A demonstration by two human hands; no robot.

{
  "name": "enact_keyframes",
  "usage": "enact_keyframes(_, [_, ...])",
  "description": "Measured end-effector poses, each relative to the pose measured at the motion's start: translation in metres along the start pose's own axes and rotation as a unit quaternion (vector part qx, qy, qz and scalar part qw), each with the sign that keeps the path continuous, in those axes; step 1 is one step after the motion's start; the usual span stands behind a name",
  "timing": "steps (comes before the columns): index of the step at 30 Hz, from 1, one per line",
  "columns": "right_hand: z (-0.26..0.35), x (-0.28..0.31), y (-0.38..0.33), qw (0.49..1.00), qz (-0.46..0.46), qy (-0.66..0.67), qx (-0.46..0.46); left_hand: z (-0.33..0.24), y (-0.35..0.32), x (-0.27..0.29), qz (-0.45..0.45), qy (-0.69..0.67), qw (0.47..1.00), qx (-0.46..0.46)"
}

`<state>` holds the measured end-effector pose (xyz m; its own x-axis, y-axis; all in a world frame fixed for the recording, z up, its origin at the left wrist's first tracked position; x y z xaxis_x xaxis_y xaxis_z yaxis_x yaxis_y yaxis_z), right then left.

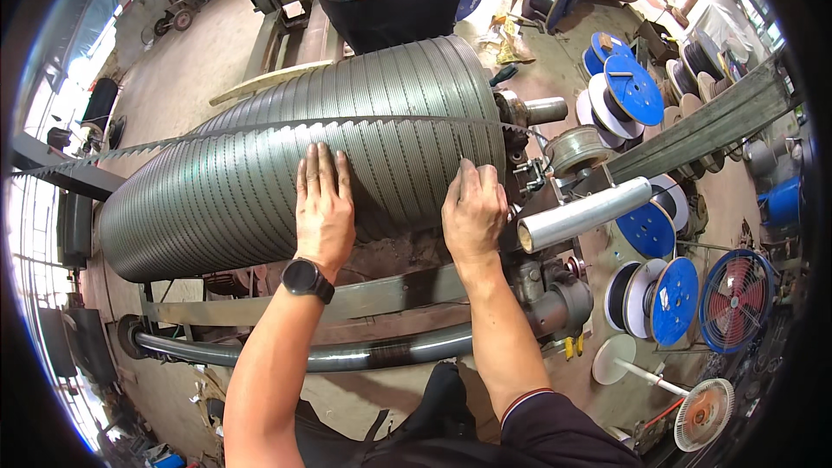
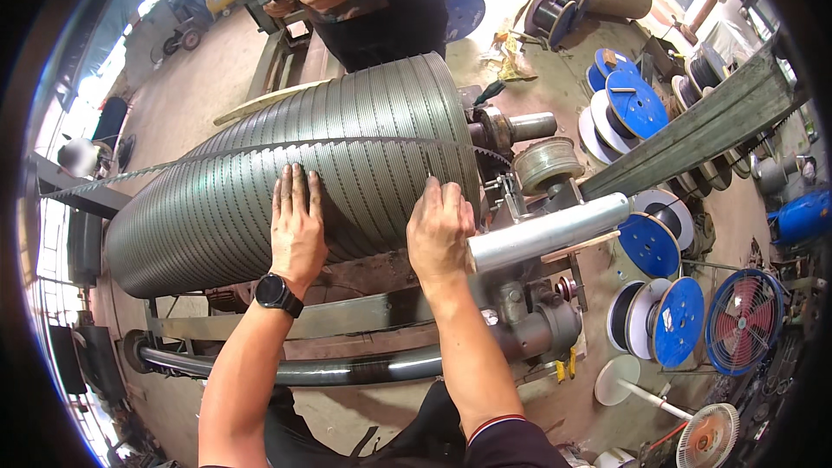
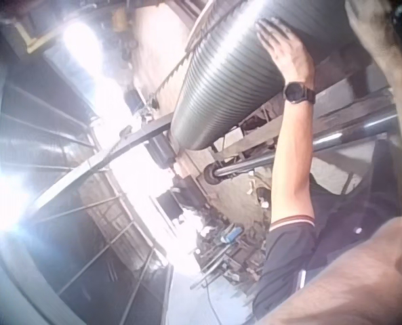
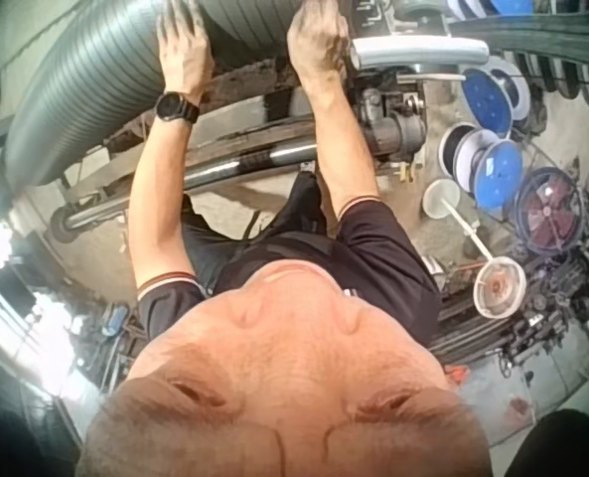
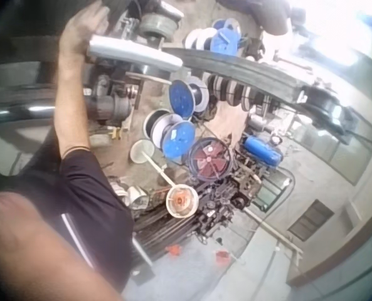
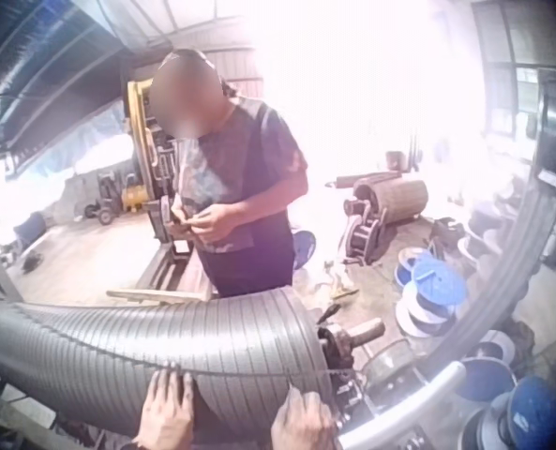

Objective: The person secures a metal band around a large rotating metal cylinder using a hammer and chisel. A coworker assists by holding the cylinder steady while the person taps the chisel to fasten the band in place.

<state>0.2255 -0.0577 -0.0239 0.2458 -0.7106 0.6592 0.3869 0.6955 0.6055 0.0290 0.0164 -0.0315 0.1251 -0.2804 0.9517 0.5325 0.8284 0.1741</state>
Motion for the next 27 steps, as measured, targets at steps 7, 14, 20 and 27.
enact_keyframes(7, [0.001,0.015,-0.026,1.000,0.019,-0.010,0.000,-0.002,-0.001,0.000,-0.017,0.020,1.000,0.004])
enact_keyframes(14, [-0.013,0.020,-0.068,0.990,0.132,0.004,-0.043,-0.003,-0.004,-0.006,0.010,0.032,0.999,0.008])
enact_keyframes(20, [0.008,0.039,-0.063,0.992,0.111,0.057,-0.010,-0.009,-0.011,-0.003,-0.025,0.040,0.999,0.012])
enact_keyframes(27, [0.021,0.047,-0.056,0.994,0.054,0.094,0.011,-0.012,-0.011,-0.006,0.003,0.058,0.998,0.000])
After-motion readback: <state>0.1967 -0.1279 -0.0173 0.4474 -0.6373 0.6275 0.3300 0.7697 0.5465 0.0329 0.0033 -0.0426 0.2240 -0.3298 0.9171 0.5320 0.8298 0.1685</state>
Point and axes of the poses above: each hand's wrist, its own y-axis towards the middle knuckle, its own x-axis out of the back of the hand, z = x × y, the point moved 10 cm from there along y, towards the middle knuckle, and after that the axes turned 1 degree about x, right-handed, at the moved point
